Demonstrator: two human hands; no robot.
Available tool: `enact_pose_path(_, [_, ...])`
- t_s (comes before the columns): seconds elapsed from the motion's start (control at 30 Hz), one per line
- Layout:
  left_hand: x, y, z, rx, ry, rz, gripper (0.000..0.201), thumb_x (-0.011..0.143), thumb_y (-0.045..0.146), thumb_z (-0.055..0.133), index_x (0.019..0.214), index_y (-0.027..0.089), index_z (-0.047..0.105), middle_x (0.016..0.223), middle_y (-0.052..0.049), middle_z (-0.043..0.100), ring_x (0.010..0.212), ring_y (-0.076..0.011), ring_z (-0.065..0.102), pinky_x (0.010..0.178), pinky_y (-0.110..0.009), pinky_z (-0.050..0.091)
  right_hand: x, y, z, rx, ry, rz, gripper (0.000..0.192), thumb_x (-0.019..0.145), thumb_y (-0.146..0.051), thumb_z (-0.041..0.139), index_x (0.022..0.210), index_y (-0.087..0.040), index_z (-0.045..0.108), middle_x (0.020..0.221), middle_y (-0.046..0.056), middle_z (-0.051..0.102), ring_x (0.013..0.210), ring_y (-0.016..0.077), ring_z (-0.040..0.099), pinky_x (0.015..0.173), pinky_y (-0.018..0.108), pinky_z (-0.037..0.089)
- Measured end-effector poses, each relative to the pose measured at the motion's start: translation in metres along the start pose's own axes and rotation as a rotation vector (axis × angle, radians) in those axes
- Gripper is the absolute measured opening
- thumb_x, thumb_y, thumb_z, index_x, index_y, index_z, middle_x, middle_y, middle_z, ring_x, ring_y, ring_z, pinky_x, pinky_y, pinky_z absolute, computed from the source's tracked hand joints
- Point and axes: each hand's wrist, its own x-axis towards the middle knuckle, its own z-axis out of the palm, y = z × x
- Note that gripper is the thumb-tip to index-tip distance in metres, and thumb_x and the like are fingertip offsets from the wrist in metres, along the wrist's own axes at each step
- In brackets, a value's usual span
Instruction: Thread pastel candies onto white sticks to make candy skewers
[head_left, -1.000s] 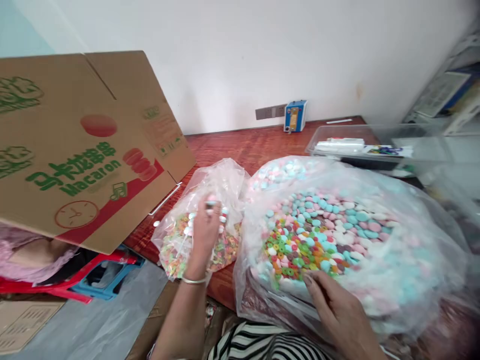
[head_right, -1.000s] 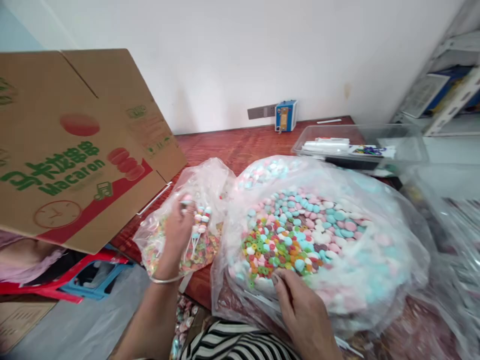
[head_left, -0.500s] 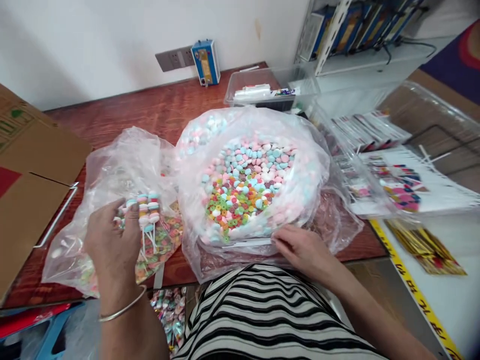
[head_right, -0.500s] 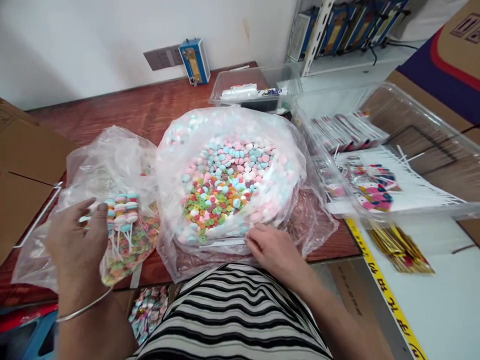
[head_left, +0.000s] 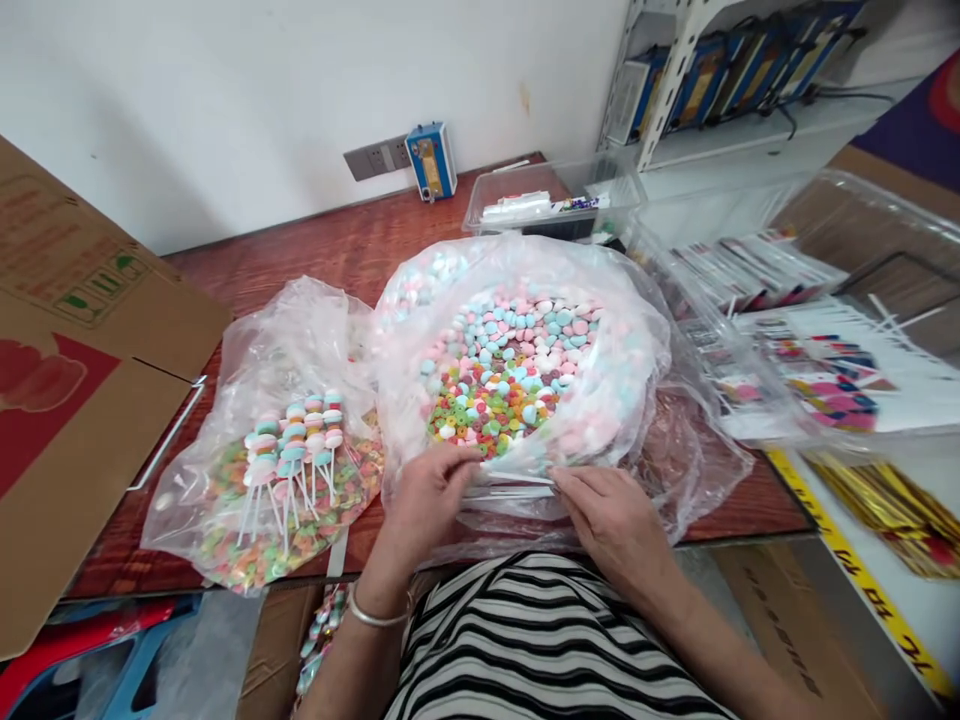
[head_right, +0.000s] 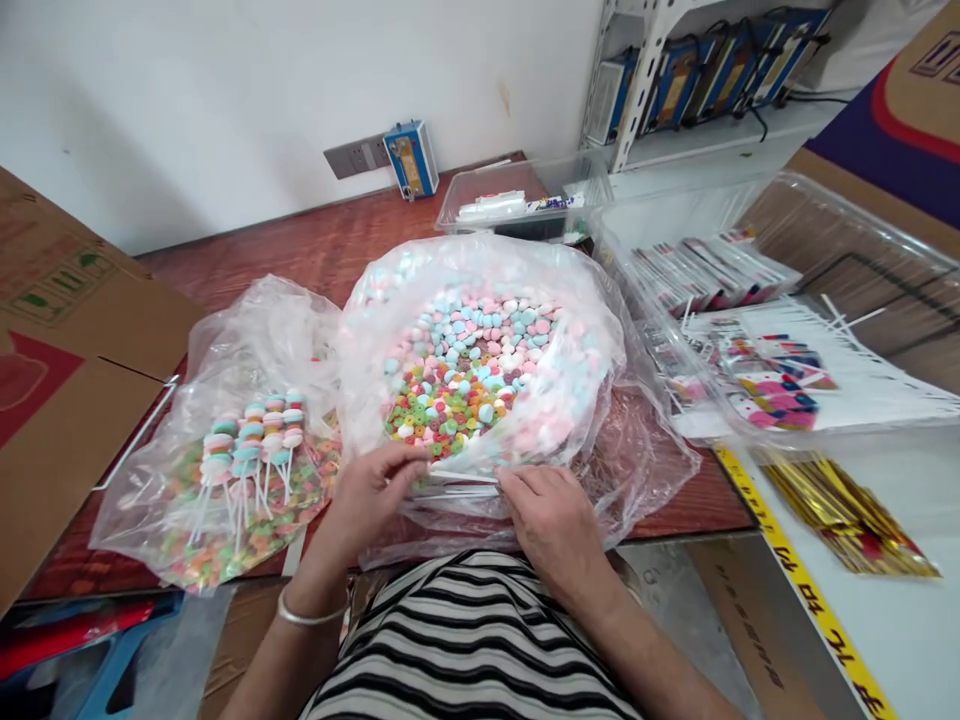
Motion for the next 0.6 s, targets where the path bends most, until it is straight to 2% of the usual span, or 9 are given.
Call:
enact_pose_path(0.07, [-0.001,0.006,0.012,-0.212,-0.119,-0.087,0.015,0.084,0.023,0.063,0.094,0.020,0.073,0.087,-0.002,0.073,0.080,-0.0170,0.065,0.074,-0.026,0.049,0.004,-0.005,-0.002,0.014,0.074,-0.008,0.023,0.099,-0.015,0.046,0.110,-0.013,0.066,0.093,0.009,0.073,0.086,0.0214,0.062,0.080,0.034,0.041])
enact_pose_path(0.13, [0.000,0.010,0.021,-0.397,-0.147,-0.161,0.015,0.083,0.029,0.065,0.088,0.018,0.074,0.077,-0.002,0.072,0.072,-0.0156,0.063,0.068,-0.024,0.048,0.008,-0.008,-0.003,0.008,0.108,-0.015,0.022,0.099,-0.017,0.048,0.108,-0.012,0.067,0.090,0.009,0.073,0.083,0.0215,0.062,0.079,0.035,0.041])
enact_pose_path(0.27, [0.001,0.010,0.031,-0.595,-0.096,-0.236,0.025,0.084,0.037,0.065,0.076,0.015,0.072,0.068,-0.002,0.069,0.066,-0.0135,0.060,0.066,-0.023,0.047,0.010,-0.009,0.000,-0.031,0.134,-0.048,0.021,0.098,-0.015,0.049,0.108,-0.010,0.067,0.089,0.009,0.073,0.080,0.0217,0.063,0.078,0.036,0.041])
enact_pose_path(0.4, [0.001,0.002,0.035,-0.741,-0.053,-0.298,0.023,0.079,0.037,0.071,0.090,0.016,0.072,0.071,-0.001,0.070,0.067,-0.0133,0.063,0.068,-0.023,0.049,0.008,-0.007,0.004,-0.028,0.117,-0.067,0.022,0.099,-0.015,0.048,0.109,-0.010,0.066,0.089,0.009,0.074,0.079,0.0213,0.064,0.077,0.035,0.042])
enact_pose_path(0.6, [0.001,-0.006,0.037,-0.794,-0.010,-0.311,0.025,0.077,0.037,0.072,0.082,0.016,0.061,0.065,0.001,0.066,0.061,-0.0123,0.063,0.062,-0.023,0.050,0.004,-0.003,0.012,0.008,0.097,-0.049,0.026,0.099,-0.015,0.042,0.109,-0.012,0.066,0.097,0.009,0.074,0.087,0.0208,0.065,0.079,0.034,0.043])
